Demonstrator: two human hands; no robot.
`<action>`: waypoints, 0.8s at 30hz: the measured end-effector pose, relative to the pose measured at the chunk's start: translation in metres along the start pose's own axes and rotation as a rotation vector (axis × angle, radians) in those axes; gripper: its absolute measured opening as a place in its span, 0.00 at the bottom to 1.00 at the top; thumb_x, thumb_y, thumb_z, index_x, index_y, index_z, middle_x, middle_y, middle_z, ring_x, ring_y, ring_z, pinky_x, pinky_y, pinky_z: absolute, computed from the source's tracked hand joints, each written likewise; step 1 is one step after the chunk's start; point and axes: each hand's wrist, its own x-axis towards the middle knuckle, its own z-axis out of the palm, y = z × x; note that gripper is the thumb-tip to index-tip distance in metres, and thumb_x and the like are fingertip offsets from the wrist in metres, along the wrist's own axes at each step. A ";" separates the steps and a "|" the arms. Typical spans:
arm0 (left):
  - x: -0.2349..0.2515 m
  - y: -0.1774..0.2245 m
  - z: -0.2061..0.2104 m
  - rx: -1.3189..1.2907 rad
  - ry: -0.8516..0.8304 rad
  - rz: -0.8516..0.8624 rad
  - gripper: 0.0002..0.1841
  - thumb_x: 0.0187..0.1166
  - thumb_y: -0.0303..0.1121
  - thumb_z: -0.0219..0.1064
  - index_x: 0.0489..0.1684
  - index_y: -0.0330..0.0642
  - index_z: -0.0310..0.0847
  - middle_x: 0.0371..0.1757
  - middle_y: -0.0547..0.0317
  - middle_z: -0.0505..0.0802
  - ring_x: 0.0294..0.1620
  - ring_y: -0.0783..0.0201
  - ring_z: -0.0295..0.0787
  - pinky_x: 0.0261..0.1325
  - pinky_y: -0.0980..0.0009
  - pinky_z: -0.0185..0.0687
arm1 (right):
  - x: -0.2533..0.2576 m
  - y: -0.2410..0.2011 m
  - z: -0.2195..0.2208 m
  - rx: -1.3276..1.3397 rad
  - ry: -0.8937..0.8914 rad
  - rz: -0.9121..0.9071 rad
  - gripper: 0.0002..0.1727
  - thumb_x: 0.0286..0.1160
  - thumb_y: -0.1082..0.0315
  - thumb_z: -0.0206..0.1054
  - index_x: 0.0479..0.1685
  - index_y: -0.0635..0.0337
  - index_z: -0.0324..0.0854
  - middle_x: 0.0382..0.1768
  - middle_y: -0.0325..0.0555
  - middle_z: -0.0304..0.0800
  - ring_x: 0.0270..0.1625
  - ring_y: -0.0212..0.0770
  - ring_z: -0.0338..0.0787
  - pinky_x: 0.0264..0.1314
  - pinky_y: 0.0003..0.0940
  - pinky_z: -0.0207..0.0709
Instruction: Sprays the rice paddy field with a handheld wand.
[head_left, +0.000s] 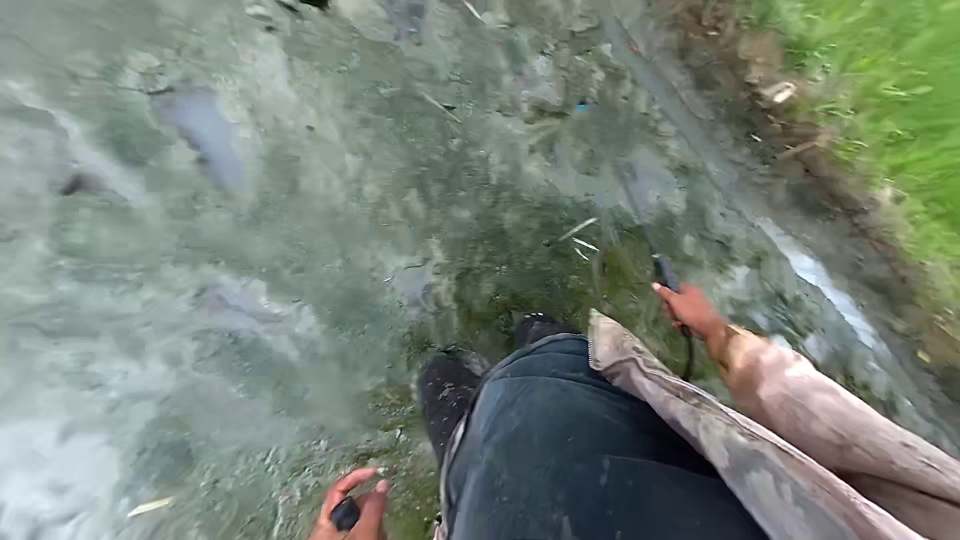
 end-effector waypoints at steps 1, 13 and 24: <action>-0.001 0.000 -0.002 0.006 0.019 0.003 0.18 0.77 0.29 0.70 0.64 0.38 0.78 0.19 0.65 0.84 0.11 0.71 0.75 0.15 0.70 0.77 | -0.002 -0.003 0.001 0.013 -0.005 -0.044 0.26 0.85 0.44 0.65 0.64 0.57 0.77 0.24 0.42 0.79 0.19 0.38 0.78 0.23 0.37 0.78; 0.026 -0.076 -0.046 -0.118 0.195 -0.239 0.14 0.77 0.26 0.71 0.60 0.39 0.83 0.22 0.53 0.82 0.13 0.62 0.72 0.19 0.61 0.74 | -0.067 -0.254 0.198 -0.444 -0.315 -0.490 0.33 0.90 0.36 0.52 0.57 0.61 0.79 0.29 0.44 0.82 0.23 0.38 0.80 0.27 0.38 0.78; 0.083 -0.227 -0.143 -0.092 0.141 -0.567 0.15 0.81 0.31 0.70 0.62 0.36 0.85 0.51 0.34 0.93 0.47 0.40 0.92 0.53 0.40 0.85 | -0.173 -0.400 0.445 -0.620 -0.278 -0.441 0.37 0.84 0.30 0.54 0.52 0.61 0.79 0.26 0.43 0.81 0.18 0.34 0.79 0.22 0.30 0.77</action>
